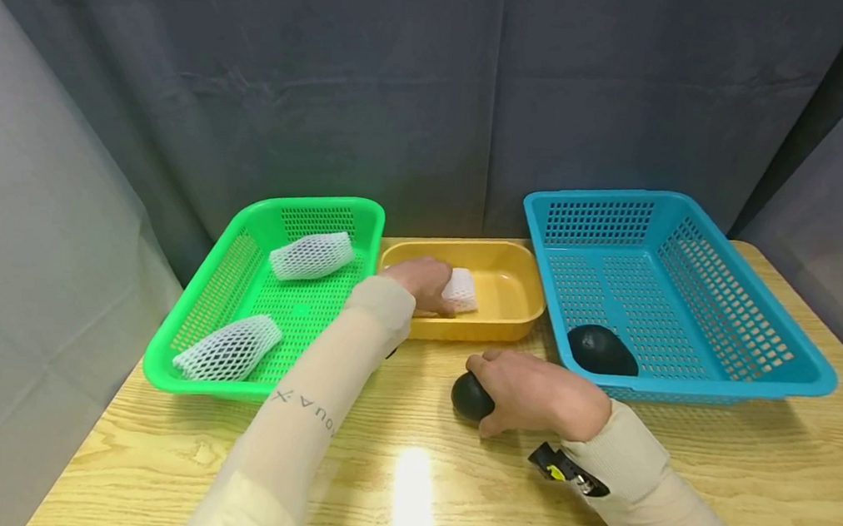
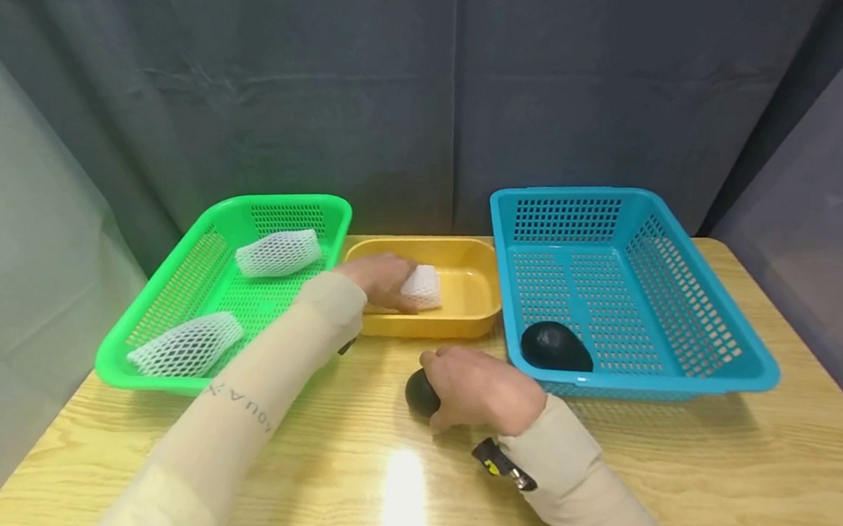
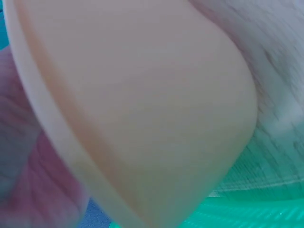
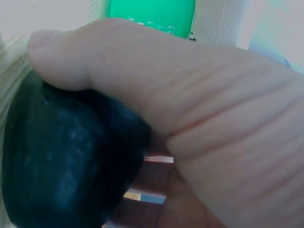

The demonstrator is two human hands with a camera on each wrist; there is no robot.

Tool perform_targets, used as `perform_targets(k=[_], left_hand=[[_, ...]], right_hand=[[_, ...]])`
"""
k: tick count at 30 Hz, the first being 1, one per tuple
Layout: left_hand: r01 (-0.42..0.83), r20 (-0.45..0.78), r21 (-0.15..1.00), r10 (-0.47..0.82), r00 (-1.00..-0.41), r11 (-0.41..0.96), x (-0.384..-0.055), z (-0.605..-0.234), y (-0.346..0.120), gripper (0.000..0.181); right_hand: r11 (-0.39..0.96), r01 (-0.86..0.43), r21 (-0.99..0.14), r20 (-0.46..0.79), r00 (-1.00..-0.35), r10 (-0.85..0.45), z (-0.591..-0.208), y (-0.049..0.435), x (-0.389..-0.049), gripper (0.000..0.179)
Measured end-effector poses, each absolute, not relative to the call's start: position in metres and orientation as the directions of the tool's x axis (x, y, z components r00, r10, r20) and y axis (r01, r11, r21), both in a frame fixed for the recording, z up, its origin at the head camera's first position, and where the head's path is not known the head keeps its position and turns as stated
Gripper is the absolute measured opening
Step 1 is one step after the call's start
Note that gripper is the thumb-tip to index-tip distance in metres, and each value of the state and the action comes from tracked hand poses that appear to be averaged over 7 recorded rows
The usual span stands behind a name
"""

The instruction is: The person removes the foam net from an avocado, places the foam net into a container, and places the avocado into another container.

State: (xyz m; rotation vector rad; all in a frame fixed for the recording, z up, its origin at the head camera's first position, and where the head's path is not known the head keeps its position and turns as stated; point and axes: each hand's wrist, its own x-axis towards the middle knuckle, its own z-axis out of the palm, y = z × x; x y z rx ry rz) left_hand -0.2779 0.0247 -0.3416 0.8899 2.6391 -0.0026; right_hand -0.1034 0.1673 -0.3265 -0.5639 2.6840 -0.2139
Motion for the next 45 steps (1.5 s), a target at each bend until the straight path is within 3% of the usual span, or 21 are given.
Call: perform_targets(k=[11,27,36,45], left_hand=[[0.572,-0.328,0.084,0.565,-0.757,0.816,-0.279,-0.337,0.02,0.062],[0.591,-0.294,0.074,0.584,-0.757,0.803,-0.274,-0.324,0.011,0.056],[0.599,-0.299,0.052,0.585,-0.754,0.799,-0.274,-0.322,0.011,0.068],[0.609,-0.272,0.066,0.601,-0.752,0.791,-0.27,-0.312,0.014,0.057]], right_hand=[[0.906,-0.361,-0.221,-0.347,-0.839,-0.419,-0.324,0.165,-0.104,0.064],[0.908,-0.349,-0.23,-0.369,-0.832,-0.414,-0.325,0.162,-0.106,0.067],[0.91,-0.346,-0.231,-0.371,-0.833,-0.41,-0.326,0.163,-0.106,0.066],[0.894,-0.38,-0.237,-0.33,-0.834,-0.442,-0.325,0.165,-0.106,0.063]])
